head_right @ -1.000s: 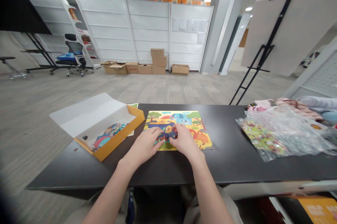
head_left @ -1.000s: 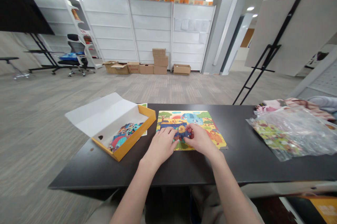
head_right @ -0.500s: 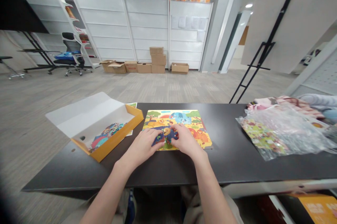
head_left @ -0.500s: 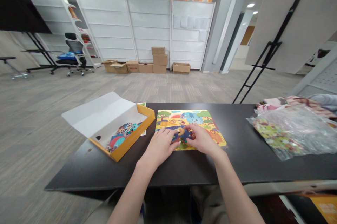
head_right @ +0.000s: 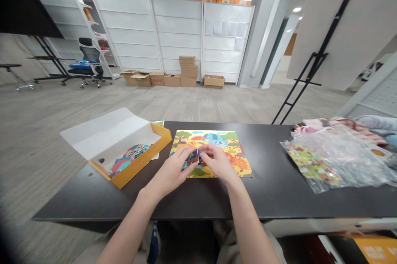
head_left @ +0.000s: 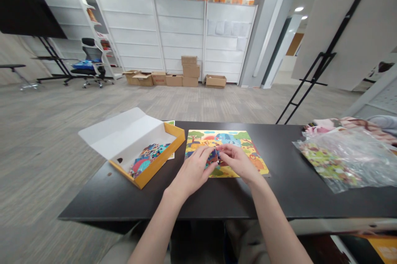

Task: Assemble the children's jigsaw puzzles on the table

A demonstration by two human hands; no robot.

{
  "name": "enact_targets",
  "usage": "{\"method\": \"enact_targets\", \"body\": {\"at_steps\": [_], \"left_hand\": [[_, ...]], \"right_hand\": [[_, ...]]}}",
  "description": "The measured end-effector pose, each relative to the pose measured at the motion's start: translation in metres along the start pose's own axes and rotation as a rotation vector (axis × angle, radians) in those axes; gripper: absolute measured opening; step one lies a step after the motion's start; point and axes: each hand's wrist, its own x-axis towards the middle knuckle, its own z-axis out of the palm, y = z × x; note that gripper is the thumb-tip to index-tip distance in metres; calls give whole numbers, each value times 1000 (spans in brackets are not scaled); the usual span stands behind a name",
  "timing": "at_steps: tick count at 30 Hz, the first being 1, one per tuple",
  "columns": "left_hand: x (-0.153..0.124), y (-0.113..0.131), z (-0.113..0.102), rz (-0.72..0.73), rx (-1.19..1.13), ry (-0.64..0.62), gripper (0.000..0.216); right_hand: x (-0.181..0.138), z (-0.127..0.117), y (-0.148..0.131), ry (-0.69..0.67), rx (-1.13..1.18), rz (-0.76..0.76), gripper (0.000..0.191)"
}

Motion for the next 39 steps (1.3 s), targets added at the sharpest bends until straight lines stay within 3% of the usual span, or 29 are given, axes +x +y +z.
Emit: {"method": "enact_targets", "body": {"at_steps": [10,14,16,19,20,23,25,33,36,39], "left_hand": [[1,-3,-2,-9,3,-64,39],[-2,-15,-30,-32,51,1,38],[-7,-25,-58,-132,131,119,39],[-24,-42,-104,-406,345,342,42],[-30,-47,-116,-494,432,354,42],[-49,-58,-139,-718,605,207,44],[-56,-62,-142,-781,650,120,44],[-60,-68,-141,-813,616,34,53],[-53,-55,-134,-668,580,132,56],[-38,-27,-114,-421,364,183,56]], "right_hand": [[-4,5,-3,-46,25,-27,36],[1,10,-6,-52,-17,-42,26],[6,8,-4,9,-163,-101,20],[14,4,5,158,-535,-201,15],[15,2,8,180,-652,-211,15],[15,1,16,118,-858,-200,23],[14,2,17,62,-907,-195,26],[12,2,15,44,-838,-137,40],[13,1,17,68,-781,-138,33],[14,1,19,71,-657,-152,19]]}}
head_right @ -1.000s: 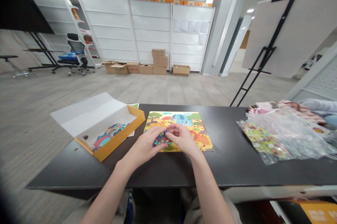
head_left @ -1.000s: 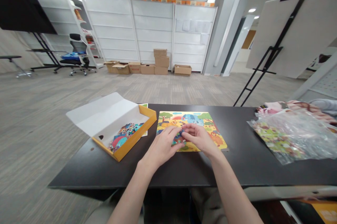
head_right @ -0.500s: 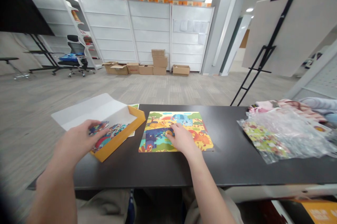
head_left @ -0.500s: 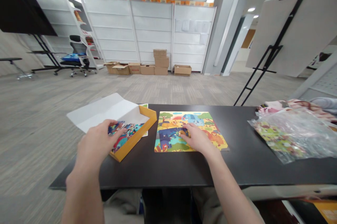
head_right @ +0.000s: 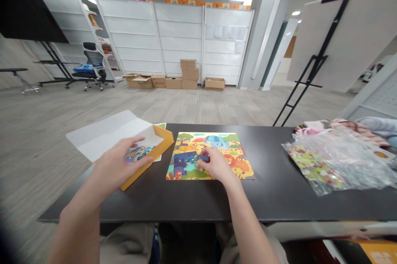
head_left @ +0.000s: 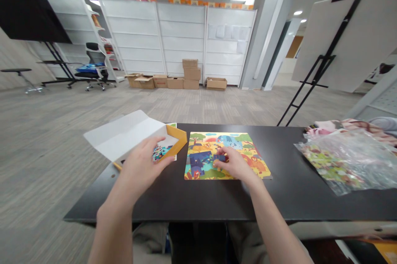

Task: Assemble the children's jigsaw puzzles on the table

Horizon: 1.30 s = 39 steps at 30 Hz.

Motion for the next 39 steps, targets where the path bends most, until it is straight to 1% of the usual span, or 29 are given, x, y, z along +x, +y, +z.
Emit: {"method": "enact_targets", "body": {"at_steps": [1,2,3,4,5,7,8,11,13,16,18,20,22,24,28,30,33,35,37,39], "left_hand": [[-1,14,6,82,-84,-49,53],[-2,27,13,133,-137,-121,48],[-3,38,22,168,-160,-213,44],[-3,46,32,193,-161,-278,39],[-3,51,42,215,-139,-315,34],[-1,54,63,230,-70,-354,31],[0,52,72,227,-42,-357,33],[6,40,87,210,-20,-351,50],[8,34,90,199,-32,-357,58],[8,32,88,188,-54,-374,68],[6,34,88,214,-85,-394,76],[3,38,89,262,-140,-417,80],[2,41,91,304,-207,-437,80],[2,43,93,321,-263,-446,79],[3,45,93,335,-328,-447,79],[3,44,94,332,-349,-456,80],[2,43,95,305,-382,-467,81],[2,43,97,293,-416,-468,81],[2,42,99,295,-462,-452,73],[4,41,102,280,-506,-418,56]], "right_hand": [[0,0,1,-1,47,-4,14],[0,1,2,1,89,-8,12],[0,1,3,10,123,-11,11],[1,1,4,23,150,-14,12],[0,0,6,42,171,-14,14],[0,-1,9,79,198,-11,16],[0,-2,11,90,205,-9,17],[0,-6,13,104,206,-7,15],[0,-8,12,98,195,-1,15],[0,-11,8,76,214,11,14],[-1,-11,5,53,264,13,15],[-2,-9,3,22,315,8,17],[-3,-7,2,-4,328,3,19],[-5,-5,2,-30,290,3,20],[-7,-5,-2,-67,52,4,19],[-8,-6,-6,-83,-49,-28,23],[-8,-8,-9,-116,-90,-68,30],[-8,-8,-9,-121,-84,-71,31],[-8,-7,-8,-114,-59,-64,28],[-8,-7,-7,-115,-6,-45,22]]}}
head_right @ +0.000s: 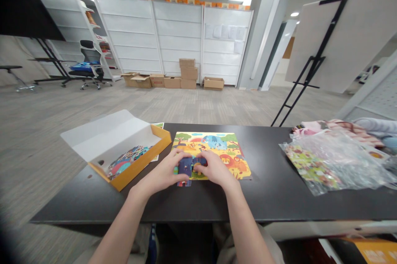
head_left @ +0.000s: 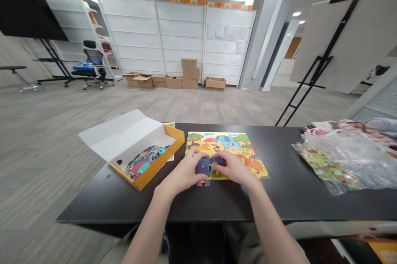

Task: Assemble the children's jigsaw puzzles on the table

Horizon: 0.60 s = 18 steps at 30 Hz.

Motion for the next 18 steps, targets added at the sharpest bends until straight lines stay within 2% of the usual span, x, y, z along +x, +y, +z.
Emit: {"method": "enact_targets", "body": {"at_steps": [2,4,7,10,14,18], "left_hand": [[3,-3,2,-39,-52,51,44],[6,-5,3,-117,-146,83,42],[9,-4,6,-185,-321,107,45],[11,1,7,-163,-453,116,42],[11,8,7,-141,-585,94,34],[11,14,6,-140,-658,60,41]], "right_hand": [[0,0,1,-6,73,11,14],[1,-1,2,6,158,2,11],[3,-1,0,55,324,-15,17],[5,-1,-4,106,460,-23,24],[8,2,-5,142,469,-24,21],[9,7,-4,190,396,-39,17]]}}
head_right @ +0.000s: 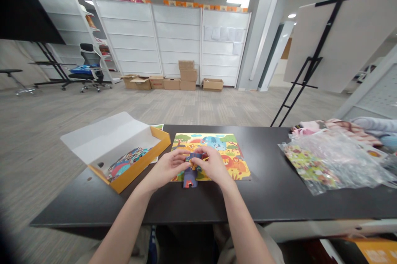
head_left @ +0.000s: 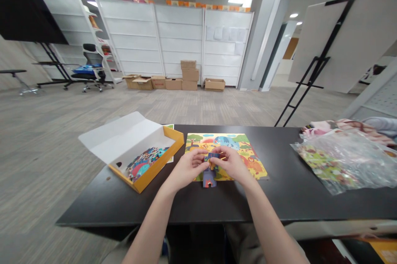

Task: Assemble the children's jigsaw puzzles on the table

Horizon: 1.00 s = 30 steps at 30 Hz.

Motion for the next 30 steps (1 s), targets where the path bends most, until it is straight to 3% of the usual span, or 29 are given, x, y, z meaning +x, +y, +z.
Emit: {"method": "enact_targets", "body": {"at_steps": [5,10,14,17,22,30], "left_hand": [[2,-2,1,-22,47,46,38],[6,-6,-5,-14,-89,216,43],[4,3,-9,-26,-260,368,51],[3,9,-11,-5,-301,430,52],[4,5,-15,24,-232,467,50],[3,-4,-18,-75,-26,377,48]], "right_hand": [[-2,6,-5,-6,-113,-87,17],[-3,8,-7,24,43,2,30],[-6,5,-5,-146,125,89,40],[-11,2,-7,-257,-39,76,43],[-20,0,-15,-342,-407,-25,53],[-21,-3,-17,-332,-320,26,28]]}}
